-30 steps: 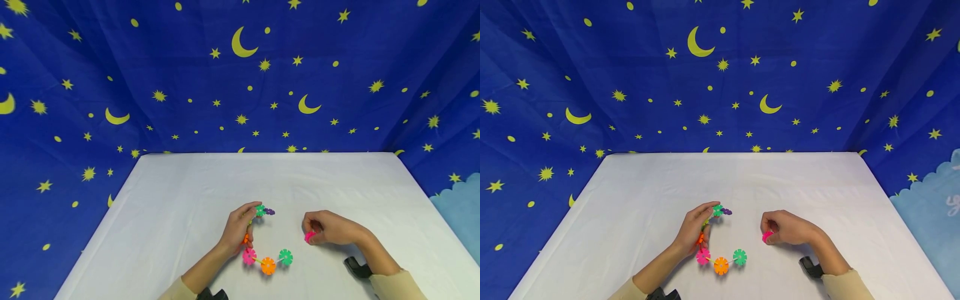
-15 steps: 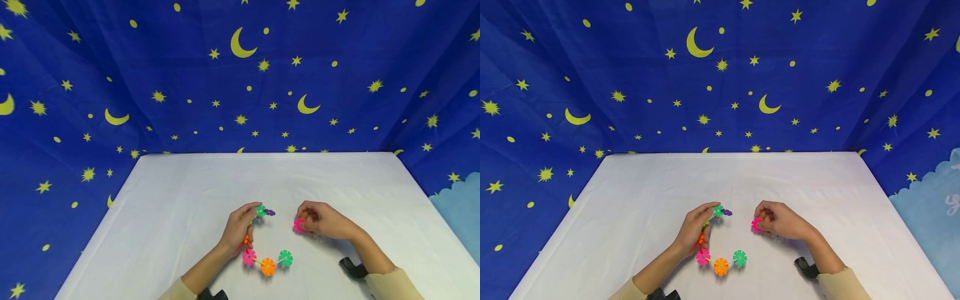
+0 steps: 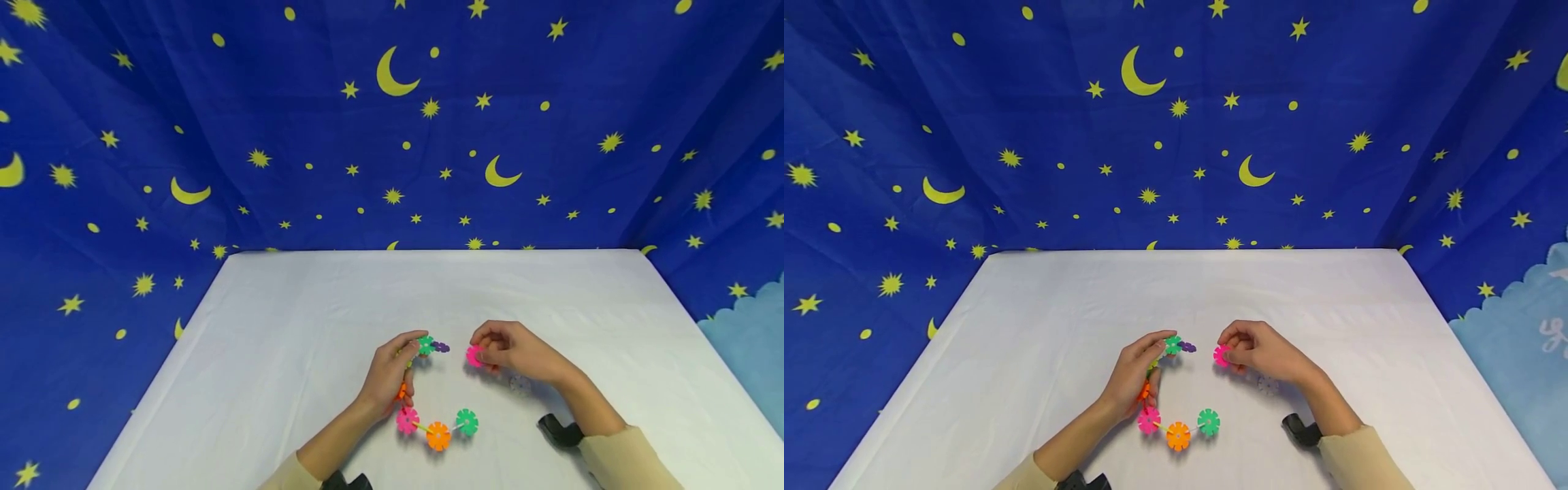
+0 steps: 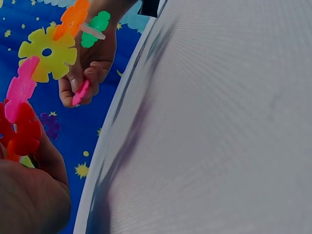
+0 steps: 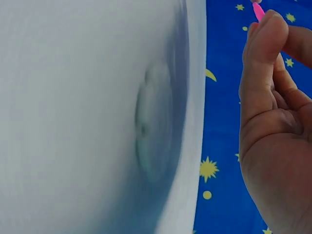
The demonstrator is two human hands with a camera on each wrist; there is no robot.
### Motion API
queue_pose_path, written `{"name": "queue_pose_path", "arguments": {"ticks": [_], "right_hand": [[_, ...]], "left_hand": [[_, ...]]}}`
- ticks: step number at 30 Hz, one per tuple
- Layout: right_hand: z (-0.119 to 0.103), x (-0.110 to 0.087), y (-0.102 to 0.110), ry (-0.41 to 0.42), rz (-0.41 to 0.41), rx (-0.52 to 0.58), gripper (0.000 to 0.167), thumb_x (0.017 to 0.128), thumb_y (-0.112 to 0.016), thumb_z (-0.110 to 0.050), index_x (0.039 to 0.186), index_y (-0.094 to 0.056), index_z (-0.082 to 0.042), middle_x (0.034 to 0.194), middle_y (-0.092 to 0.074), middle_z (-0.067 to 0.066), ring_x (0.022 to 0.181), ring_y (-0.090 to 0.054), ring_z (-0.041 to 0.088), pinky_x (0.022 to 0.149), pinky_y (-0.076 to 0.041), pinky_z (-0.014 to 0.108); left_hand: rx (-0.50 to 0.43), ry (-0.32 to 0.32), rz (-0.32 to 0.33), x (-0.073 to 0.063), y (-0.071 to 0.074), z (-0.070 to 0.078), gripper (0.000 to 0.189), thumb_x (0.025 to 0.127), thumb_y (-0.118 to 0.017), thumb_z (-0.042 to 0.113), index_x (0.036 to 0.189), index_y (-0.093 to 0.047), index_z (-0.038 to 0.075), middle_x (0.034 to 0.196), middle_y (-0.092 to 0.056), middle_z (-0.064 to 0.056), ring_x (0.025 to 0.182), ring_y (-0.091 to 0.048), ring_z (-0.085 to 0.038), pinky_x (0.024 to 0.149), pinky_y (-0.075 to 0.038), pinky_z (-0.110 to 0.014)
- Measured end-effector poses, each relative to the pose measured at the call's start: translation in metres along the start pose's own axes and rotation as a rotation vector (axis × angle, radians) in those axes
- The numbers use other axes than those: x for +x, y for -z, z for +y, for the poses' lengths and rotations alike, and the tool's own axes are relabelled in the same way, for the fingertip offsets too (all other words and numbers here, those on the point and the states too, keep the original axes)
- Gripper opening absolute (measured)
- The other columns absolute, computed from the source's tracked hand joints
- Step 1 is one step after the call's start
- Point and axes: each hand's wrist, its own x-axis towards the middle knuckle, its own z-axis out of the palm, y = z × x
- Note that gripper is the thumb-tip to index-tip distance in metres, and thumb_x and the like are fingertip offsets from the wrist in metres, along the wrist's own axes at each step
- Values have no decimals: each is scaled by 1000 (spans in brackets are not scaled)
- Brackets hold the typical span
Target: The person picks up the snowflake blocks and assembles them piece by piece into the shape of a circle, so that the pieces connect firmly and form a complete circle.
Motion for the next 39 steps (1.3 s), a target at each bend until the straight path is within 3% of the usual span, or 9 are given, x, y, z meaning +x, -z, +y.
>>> {"name": "queue_pose_path", "arguments": {"ticks": [6,13,25,39], "right_hand": [[-3,4,-6,3,-3,94,21,93,-64,-12,110,-59,-1,86,-61,21,66,-61,34,60,-55,48],[-3,5,-11,-4,10,101,19,93,-64,-11,109,-60,-2,86,-63,18,66,-61,30,60,-55,48],[-9,6,-19,19,38,122,21,94,-63,-14,109,-60,-1,88,-61,26,64,-59,31,58,-54,49],[-13,7,-25,17,45,169,24,94,-64,-16,111,-60,0,88,-62,22,66,-60,29,61,-54,48]], "left_hand": [[9,2,-8,0,-1,2,42,100,-53,33,133,-56,7,44,-42,-7,31,-42,-13,30,-43,-27],[-8,8,-6,-1,-1,0,41,100,-52,32,133,-56,7,44,-42,-7,30,-42,-13,29,-42,-28],[9,-6,-13,-1,0,0,42,100,-52,32,133,-55,6,44,-42,-7,30,-43,-13,30,-43,-28],[9,4,-1,-1,-2,1,41,100,-53,32,132,-57,7,45,-41,-8,30,-41,-14,29,-42,-28]]}}
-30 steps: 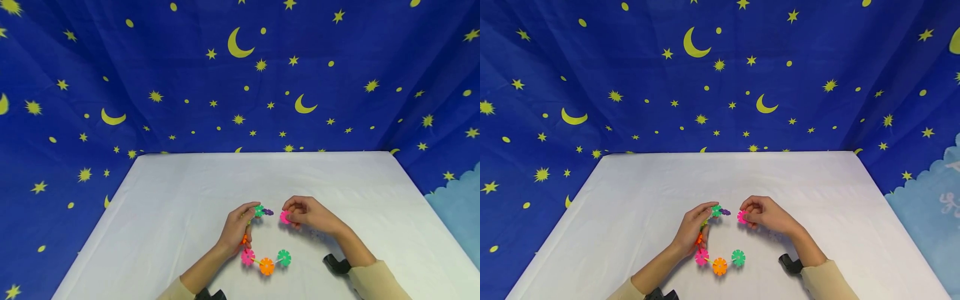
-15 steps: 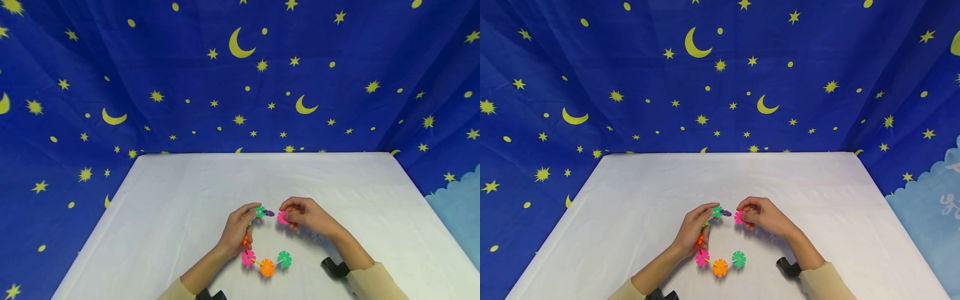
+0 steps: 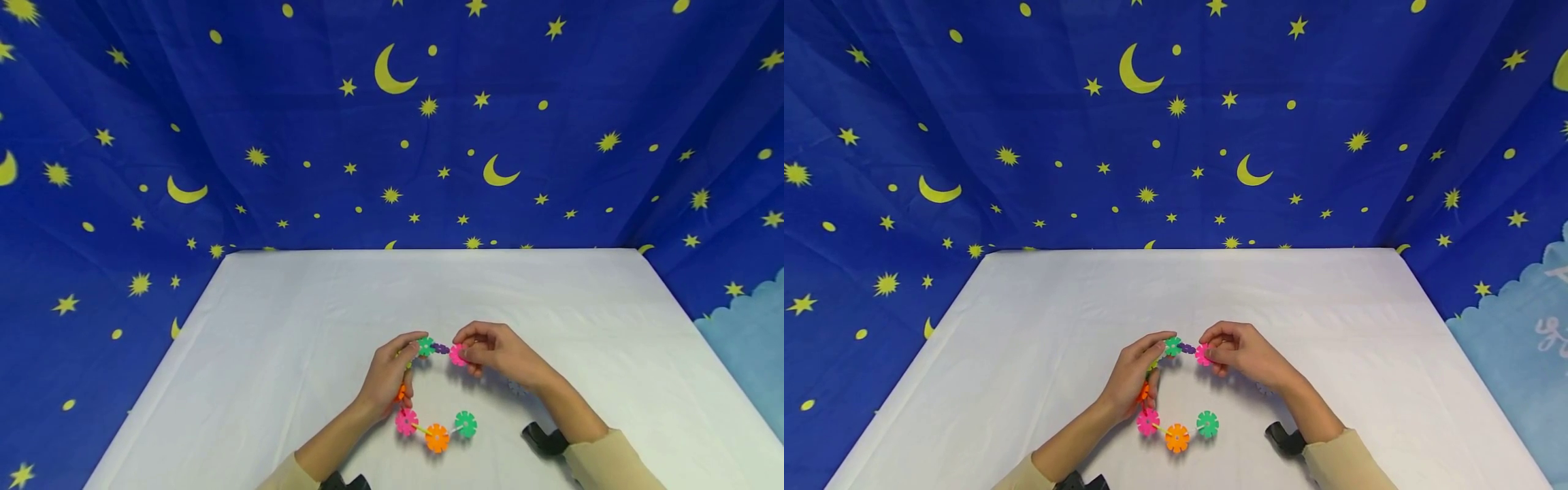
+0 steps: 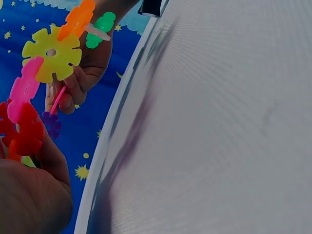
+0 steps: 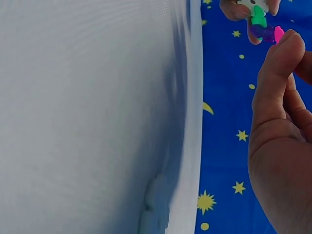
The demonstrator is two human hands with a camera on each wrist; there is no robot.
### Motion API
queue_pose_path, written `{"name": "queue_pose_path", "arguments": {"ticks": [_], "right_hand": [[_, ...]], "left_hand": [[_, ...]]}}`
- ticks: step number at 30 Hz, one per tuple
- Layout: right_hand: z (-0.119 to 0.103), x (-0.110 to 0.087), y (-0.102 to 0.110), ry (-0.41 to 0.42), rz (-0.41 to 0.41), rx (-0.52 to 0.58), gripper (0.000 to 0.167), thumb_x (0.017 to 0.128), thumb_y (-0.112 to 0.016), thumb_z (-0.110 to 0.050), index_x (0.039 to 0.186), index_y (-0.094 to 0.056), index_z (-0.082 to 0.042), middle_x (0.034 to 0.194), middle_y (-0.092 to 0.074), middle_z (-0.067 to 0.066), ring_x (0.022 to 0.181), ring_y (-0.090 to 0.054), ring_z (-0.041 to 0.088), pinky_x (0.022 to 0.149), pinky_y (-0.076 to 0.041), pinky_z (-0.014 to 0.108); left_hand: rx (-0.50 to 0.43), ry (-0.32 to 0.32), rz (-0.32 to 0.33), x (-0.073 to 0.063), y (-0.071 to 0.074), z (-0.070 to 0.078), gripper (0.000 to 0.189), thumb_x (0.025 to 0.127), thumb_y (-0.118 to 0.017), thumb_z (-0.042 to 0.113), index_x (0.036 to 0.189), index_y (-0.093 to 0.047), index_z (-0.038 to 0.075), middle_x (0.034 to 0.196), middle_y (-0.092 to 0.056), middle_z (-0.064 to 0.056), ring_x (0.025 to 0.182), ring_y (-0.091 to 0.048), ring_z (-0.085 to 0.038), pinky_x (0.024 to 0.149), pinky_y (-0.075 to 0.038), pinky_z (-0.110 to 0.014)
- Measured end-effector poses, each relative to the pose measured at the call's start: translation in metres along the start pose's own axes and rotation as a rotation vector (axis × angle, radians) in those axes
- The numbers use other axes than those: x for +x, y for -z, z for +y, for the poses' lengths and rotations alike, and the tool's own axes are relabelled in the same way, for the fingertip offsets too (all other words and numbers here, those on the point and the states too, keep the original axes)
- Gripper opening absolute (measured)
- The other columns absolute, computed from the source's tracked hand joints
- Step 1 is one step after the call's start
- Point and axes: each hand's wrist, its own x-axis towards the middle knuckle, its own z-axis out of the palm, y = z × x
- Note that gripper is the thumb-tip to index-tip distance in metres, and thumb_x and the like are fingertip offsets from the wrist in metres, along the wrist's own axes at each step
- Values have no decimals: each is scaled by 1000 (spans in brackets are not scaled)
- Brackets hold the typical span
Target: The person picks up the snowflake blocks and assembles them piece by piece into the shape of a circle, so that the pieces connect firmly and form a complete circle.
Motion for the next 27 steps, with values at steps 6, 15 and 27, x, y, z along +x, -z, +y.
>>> {"name": "queue_pose_path", "arguments": {"ticks": [6,15,27], "right_hand": [[-2,0,-2,-13,-5,6,25,94,-64,-17,111,-59,1,89,-61,27,67,-61,28,61,-55,48],[-2,0,-3,-13,0,11,26,94,-64,-17,112,-59,0,89,-61,27,66,-61,28,62,-55,49],[-2,0,-6,-3,32,-26,24,93,-65,-17,109,-61,0,86,-63,29,64,-61,32,62,-54,48]], "left_hand": [[-7,4,0,-1,0,-1,40,100,-52,32,132,-57,8,45,-41,-8,29,-41,-14,29,-41,-28],[16,-6,-14,-1,-1,0,39,100,-51,32,132,-57,9,45,-41,-9,29,-41,-15,30,-43,-29],[37,3,-31,-4,-3,9,32,104,-44,22,131,-57,11,47,-38,-11,32,-37,-14,29,-38,-25]]}}
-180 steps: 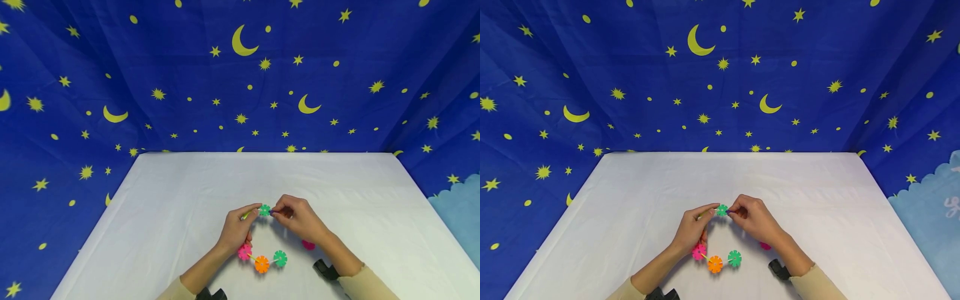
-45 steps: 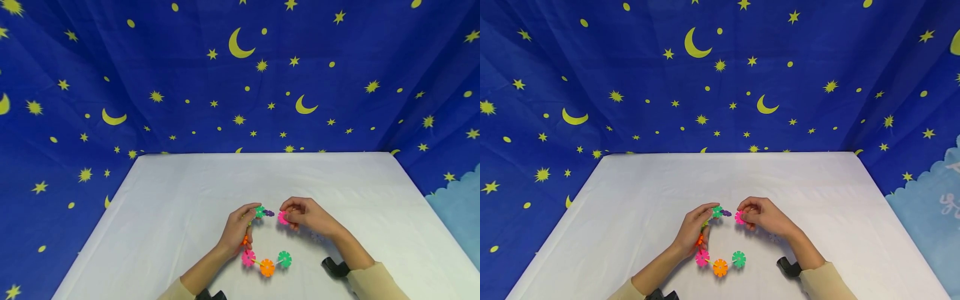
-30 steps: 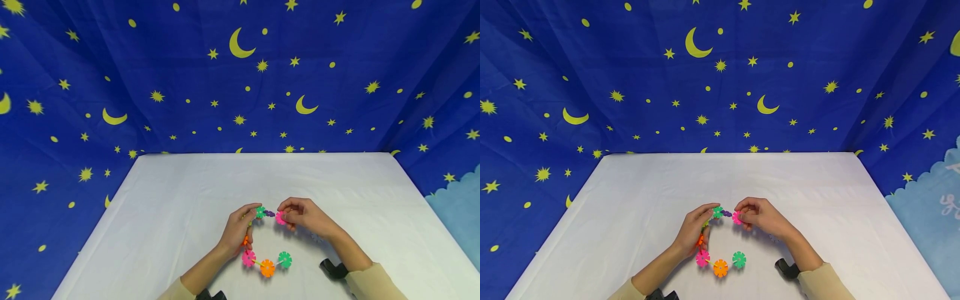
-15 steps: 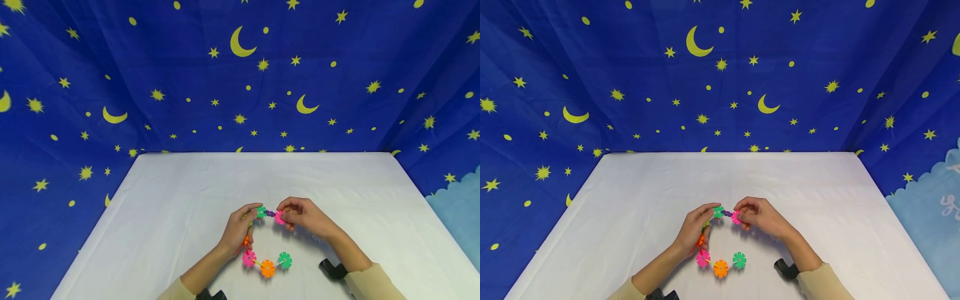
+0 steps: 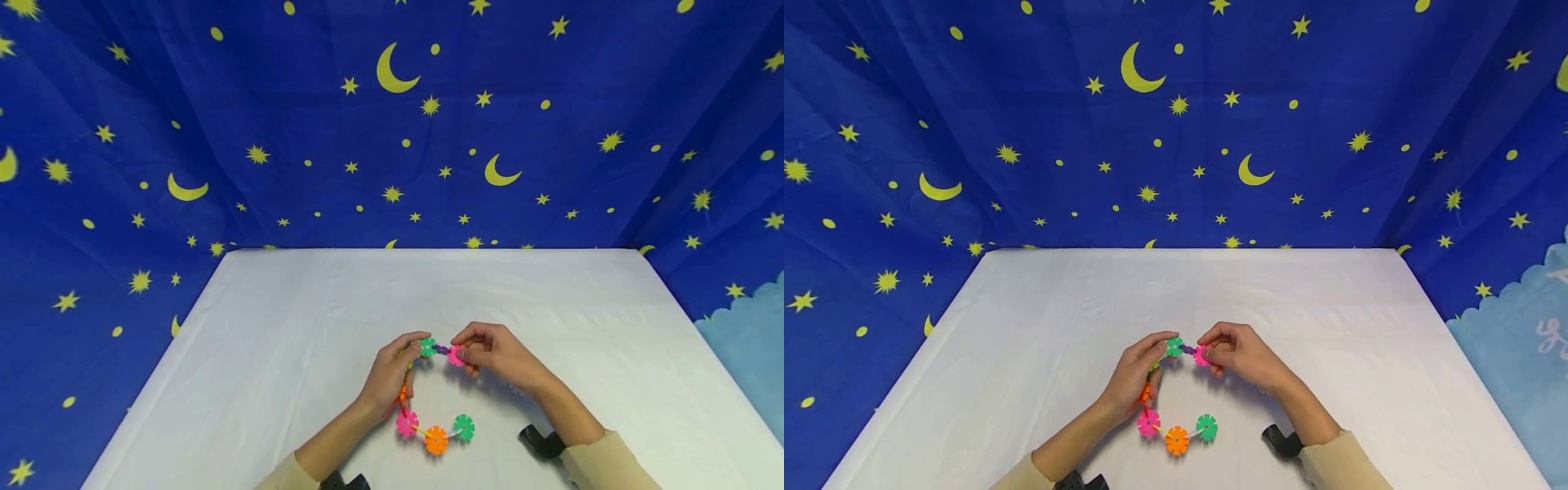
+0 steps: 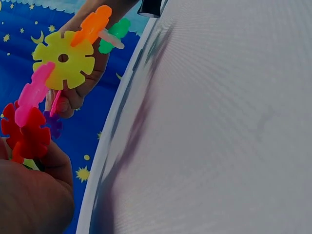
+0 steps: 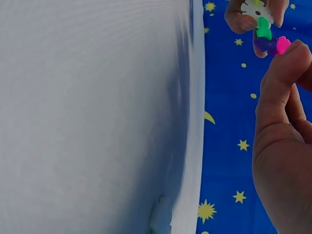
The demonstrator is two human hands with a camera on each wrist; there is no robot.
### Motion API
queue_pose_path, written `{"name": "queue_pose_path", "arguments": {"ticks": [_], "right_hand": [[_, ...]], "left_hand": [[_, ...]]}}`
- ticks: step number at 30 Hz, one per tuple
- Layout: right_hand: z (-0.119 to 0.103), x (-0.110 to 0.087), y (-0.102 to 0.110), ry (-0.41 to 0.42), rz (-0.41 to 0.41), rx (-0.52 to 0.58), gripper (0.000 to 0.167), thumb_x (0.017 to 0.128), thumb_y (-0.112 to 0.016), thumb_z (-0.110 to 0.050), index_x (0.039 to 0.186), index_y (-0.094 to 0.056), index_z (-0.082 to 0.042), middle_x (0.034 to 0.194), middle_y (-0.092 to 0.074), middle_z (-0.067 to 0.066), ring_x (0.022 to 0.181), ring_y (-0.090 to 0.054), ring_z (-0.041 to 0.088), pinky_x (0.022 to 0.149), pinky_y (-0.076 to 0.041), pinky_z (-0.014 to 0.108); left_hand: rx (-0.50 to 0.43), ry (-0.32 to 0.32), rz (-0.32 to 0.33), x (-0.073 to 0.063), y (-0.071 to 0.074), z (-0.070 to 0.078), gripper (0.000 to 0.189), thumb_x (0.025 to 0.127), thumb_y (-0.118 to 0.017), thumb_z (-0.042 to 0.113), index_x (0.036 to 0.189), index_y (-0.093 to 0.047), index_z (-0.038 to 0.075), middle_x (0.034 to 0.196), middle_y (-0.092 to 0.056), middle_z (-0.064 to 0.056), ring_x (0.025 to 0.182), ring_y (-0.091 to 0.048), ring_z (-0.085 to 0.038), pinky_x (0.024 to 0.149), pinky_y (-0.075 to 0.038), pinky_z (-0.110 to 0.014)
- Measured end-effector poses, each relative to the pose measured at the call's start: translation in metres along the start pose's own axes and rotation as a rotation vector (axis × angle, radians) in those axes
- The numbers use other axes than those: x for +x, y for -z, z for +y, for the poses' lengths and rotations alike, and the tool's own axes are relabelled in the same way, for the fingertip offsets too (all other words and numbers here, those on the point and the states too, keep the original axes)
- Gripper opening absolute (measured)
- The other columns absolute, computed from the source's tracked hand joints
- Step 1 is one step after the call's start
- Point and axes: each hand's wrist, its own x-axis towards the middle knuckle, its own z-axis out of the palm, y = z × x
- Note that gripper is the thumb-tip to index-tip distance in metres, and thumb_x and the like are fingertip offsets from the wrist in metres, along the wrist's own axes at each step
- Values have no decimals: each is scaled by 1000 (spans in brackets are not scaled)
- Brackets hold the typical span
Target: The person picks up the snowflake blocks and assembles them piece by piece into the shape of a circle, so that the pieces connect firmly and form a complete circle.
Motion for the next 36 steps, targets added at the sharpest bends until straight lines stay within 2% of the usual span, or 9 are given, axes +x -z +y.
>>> {"name": "queue_pose_path", "arguments": {"ticks": [2,7,13,17,20,23,28,32,36], "right_hand": [[0,0,0,9,6,-9,23,93,-66,-16,108,-61,1,85,-63,30,63,-61,31,61,-55,47],[-2,-1,-3,17,-2,3,21,92,-65,-11,106,-61,5,84,-63,31,62,-61,25,61,-55,45],[-3,-1,-4,12,-24,11,21,94,-63,-12,106,-61,5,84,-62,32,63,-61,29,60,-54,45],[-2,0,-5,11,-25,29,23,94,-64,-13,107,-60,5,83,-62,32,63,-61,30,61,-54,44],[0,1,-5,13,-27,41,23,94,-63,-13,108,-60,4,82,-61,32,62,-61,28,61,-55,42],[1,2,-4,3,-38,57,22,94,-62,-12,109,-59,4,84,-60,32,63,-60,25,60,-55,40],[4,0,0,-26,-52,52,23,95,-61,-14,109,-61,3,88,-62,28,66,-60,28,61,-55,42],[6,-3,4,-34,-48,17,22,96,-60,-16,111,-63,0,92,-64,22,70,-59,33,62,-55,43],[6,-5,9,-39,-43,-1,23,96,-60,-19,114,-65,-5,95,-63,25,72,-58,32,63,-54,43]], "left_hand": [[-2,-2,-3,3,1,-7,34,104,-45,27,132,-56,12,47,-38,-10,31,-37,-14,28,-37,-26],[16,-22,-11,4,0,-9,37,104,-44,30,133,-55,10,52,-43,-13,31,-36,-15,28,-36,-26],[60,-57,5,-6,-4,10,31,104,-43,20,128,-58,10,61,-43,-31,34,-37,-13,31,-36,-23],[44,-53,4,-13,-6,23,30,104,-44,18,127,-58,8,53,-39,-24,34,-37,-13,30,-37,-24],[21,-44,3,-9,-4,17,30,104,-44,19,129,-57,8,53,-41,-17,34,-37,-13,29,-37,-25],[10,-38,8,-2,0,5,31,103,-45,21,129,-58,9,66,-51,-21,35,-38,-13,29,-38,-24],[1,-37,-7,2,2,-7,34,103,-46,24,132,-57,9,104,-60,-24,36,-39,-13,30,-39,-26],[-12,-23,-27,1,1,-6,34,103,-46,25,132,-57,12,106,-59,-26,36,-39,-12,31,-40,-26],[7,-37,-15,-3,1,6,31,104,-45,20,130,-58,11,105,-58,-31,37,-39,-12,33,-40,-24]]}}
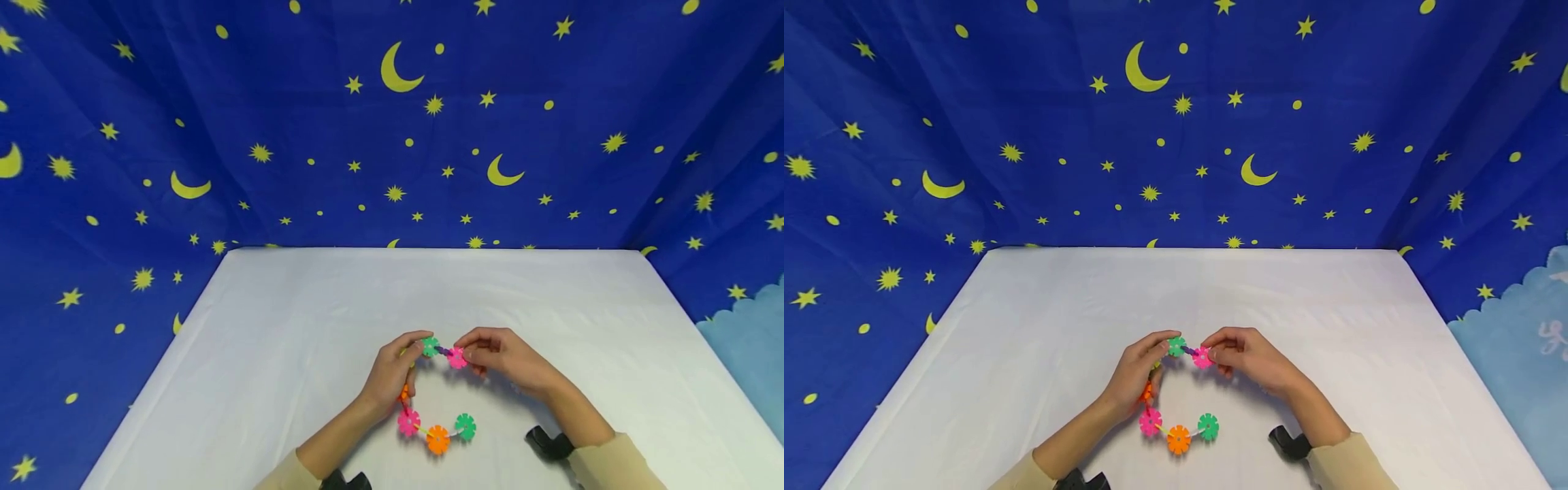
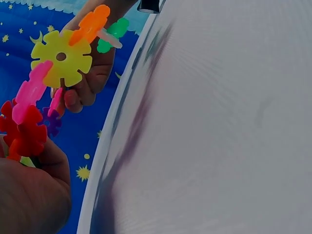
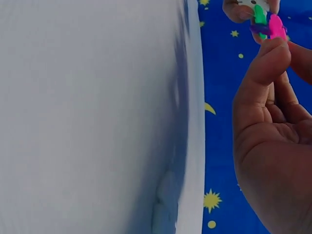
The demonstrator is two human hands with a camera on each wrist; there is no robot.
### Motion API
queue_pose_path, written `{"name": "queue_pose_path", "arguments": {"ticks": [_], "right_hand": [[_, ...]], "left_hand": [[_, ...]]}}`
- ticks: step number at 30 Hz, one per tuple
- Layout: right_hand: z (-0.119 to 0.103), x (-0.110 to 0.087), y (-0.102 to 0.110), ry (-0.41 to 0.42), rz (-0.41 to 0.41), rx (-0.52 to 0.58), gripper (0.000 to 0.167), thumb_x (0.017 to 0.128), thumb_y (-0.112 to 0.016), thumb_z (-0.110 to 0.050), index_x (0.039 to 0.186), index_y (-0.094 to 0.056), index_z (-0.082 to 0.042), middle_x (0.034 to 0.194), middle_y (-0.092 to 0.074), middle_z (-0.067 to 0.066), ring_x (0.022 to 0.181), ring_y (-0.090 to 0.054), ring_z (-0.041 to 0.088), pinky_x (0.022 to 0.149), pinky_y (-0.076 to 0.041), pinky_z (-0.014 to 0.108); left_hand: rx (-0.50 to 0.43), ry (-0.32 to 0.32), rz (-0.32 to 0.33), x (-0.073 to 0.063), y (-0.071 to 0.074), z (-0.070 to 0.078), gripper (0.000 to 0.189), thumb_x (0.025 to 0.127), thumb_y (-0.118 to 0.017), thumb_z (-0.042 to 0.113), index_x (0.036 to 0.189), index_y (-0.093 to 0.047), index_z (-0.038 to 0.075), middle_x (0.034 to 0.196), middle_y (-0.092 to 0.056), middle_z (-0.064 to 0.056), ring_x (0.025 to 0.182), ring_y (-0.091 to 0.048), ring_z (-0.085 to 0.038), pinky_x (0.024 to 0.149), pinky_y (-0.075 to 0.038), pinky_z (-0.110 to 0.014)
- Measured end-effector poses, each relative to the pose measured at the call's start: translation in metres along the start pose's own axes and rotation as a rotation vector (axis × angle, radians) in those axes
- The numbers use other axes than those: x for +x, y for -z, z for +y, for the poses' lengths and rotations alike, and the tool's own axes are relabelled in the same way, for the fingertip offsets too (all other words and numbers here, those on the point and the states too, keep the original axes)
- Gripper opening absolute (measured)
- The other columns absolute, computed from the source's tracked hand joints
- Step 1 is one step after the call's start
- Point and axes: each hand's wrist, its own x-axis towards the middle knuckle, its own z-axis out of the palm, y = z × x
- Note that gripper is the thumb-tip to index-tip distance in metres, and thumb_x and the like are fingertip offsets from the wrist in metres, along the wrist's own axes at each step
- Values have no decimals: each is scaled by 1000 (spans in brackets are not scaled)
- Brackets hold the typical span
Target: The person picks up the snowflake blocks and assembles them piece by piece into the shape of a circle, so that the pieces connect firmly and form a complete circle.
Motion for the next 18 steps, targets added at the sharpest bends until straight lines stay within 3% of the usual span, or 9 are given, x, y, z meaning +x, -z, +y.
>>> {"name": "queue_pose_path", "arguments": {"ticks": [5,8,12,18], "right_hand": [[-1,0,6,-13,7,-28,26,96,-60,-21,117,-64,-8,97,-63,26,75,-59,32,66,-54,40],[0,-3,11,-25,23,-53,27,96,-61,-22,119,-63,-8,96,-64,24,76,-59,35,67,-54,41],[3,-8,18,-42,37,-94,31,95,-62,-21,120,-62,-3,97,-64,22,77,-59,38,66,-55,41],[8,-21,32,-91,30,-158,30,93,-63,-16,120,-61,-1,97,-64,17,81,-61,34,67,-54,37]], "left_hand": [[4,-6,15,-2,2,8,30,104,-44,16,130,-58,11,105,-58,-29,38,-40,-14,34,-41,-24],[-8,7,19,2,3,0,31,103,-45,20,131,-58,12,77,-58,-22,36,-40,-14,33,-40,-24],[-16,14,26,7,4,-12,35,102,-48,27,132,-57,11,49,-40,-9,35,-40,-14,31,-40,-26],[-10,-5,33,6,5,-14,40,100,-51,33,132,-57,9,47,-40,-8,34,-39,-14,31,-40,-26]]}}
